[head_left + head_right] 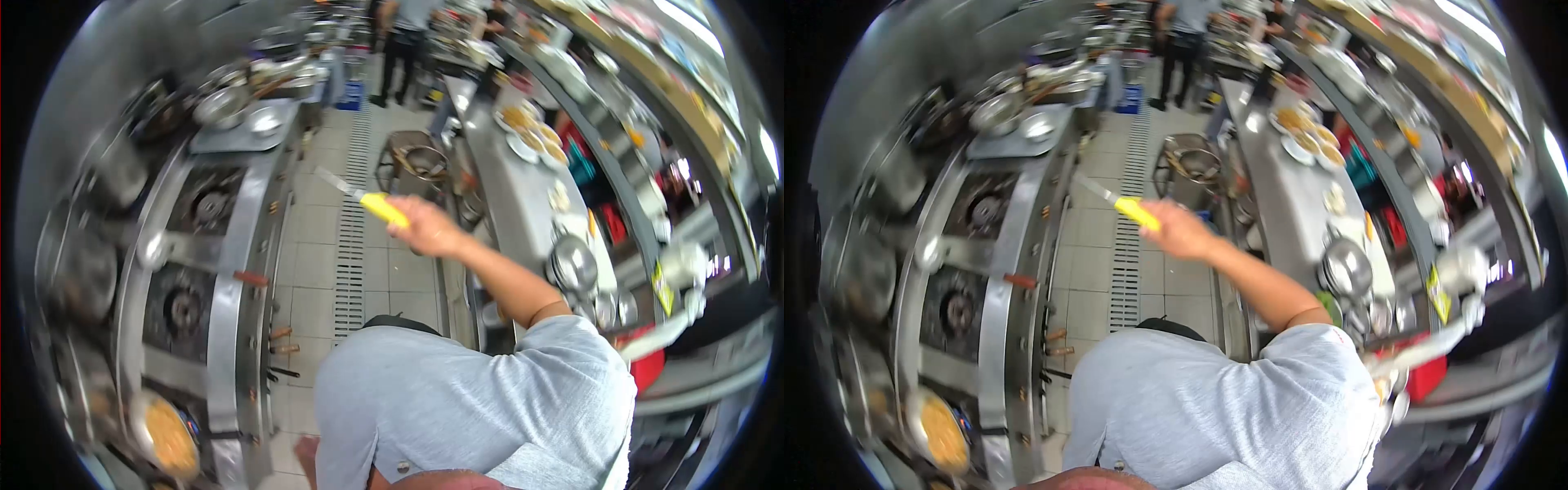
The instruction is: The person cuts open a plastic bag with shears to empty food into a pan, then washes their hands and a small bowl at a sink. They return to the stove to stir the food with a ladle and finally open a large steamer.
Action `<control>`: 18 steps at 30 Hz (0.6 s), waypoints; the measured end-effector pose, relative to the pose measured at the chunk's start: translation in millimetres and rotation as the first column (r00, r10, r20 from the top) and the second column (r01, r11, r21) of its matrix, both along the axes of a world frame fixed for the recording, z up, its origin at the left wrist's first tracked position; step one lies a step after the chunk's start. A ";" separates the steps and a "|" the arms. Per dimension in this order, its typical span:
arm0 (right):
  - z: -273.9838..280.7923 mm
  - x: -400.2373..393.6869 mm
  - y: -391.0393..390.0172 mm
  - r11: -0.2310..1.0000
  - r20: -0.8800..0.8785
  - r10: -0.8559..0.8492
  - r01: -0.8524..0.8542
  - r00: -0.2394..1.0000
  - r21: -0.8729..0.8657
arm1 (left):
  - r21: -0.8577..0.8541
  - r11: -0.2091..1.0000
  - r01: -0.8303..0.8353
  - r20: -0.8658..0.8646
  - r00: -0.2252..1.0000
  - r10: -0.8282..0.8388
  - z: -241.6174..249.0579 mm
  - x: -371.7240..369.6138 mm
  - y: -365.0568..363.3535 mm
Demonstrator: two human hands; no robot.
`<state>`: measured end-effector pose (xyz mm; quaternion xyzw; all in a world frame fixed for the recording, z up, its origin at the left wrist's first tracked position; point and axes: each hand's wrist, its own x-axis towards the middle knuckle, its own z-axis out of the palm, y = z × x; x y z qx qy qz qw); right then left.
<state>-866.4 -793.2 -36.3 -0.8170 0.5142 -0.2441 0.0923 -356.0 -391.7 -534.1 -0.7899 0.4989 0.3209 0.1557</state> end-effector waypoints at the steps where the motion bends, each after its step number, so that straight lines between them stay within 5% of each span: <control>1: 20.4 -40.4 4.6 0.985 -0.032 -0.169 0.167 0.985 -0.042 | 0.051 0.999 0.001 -0.106 0.994 0.004 2.5 -9.3 -21.5; 4: 84.3 -188.0 30.3 0.762 -0.079 -0.629 0.594 0.773 -0.260 | 0.188 0.958 -0.217 -0.390 0.879 0.275 22.6 -31.8 -111.1; 6: 128.6 -285.6 69.8 0.615 -0.178 -0.766 0.624 0.618 -0.481 | 0.265 0.918 -0.294 -0.488 0.781 0.391 29.0 -43.2 -171.9; 8: 168.8 -361.6 116.7 0.517 -0.286 -0.855 0.670 0.433 -0.533 | 0.296 0.905 -0.306 -0.542 0.726 0.423 32.9 -54.7 -221.9; 10: 148.9 -500.6 146.0 0.370 -0.237 -0.929 0.769 0.286 -0.521 | 0.281 0.913 -0.295 -0.603 0.685 0.407 20.3 -63.8 -241.2; 12: 136.2 -579.5 165.9 0.403 -0.340 -0.899 0.824 0.276 -0.397 | 0.182 0.955 -0.236 -0.661 0.689 0.296 -10.3 -67.6 -246.2; 13: 126.7 -607.8 174.9 0.412 -0.416 -0.876 0.830 0.246 -0.377 | 0.084 0.793 -0.603 -0.634 0.582 0.509 33.3 -102.3 -256.1; 15: 125.3 -634.9 182.8 0.386 -0.533 -0.839 0.814 0.113 -0.435 | 0.330 0.694 -0.639 -0.655 0.375 0.656 63.9 -116.8 -266.1; 17: 132.1 -651.7 184.9 0.388 -0.572 -0.820 0.721 -0.014 -0.574 | 0.298 0.636 -0.712 -0.654 0.332 0.679 94.1 -141.1 -243.0; 18: 134.0 -572.7 170.3 0.372 -0.393 -0.917 0.211 -0.066 -0.904 | 0.288 0.619 -0.731 -0.646 0.329 0.689 101.0 -145.8 -237.7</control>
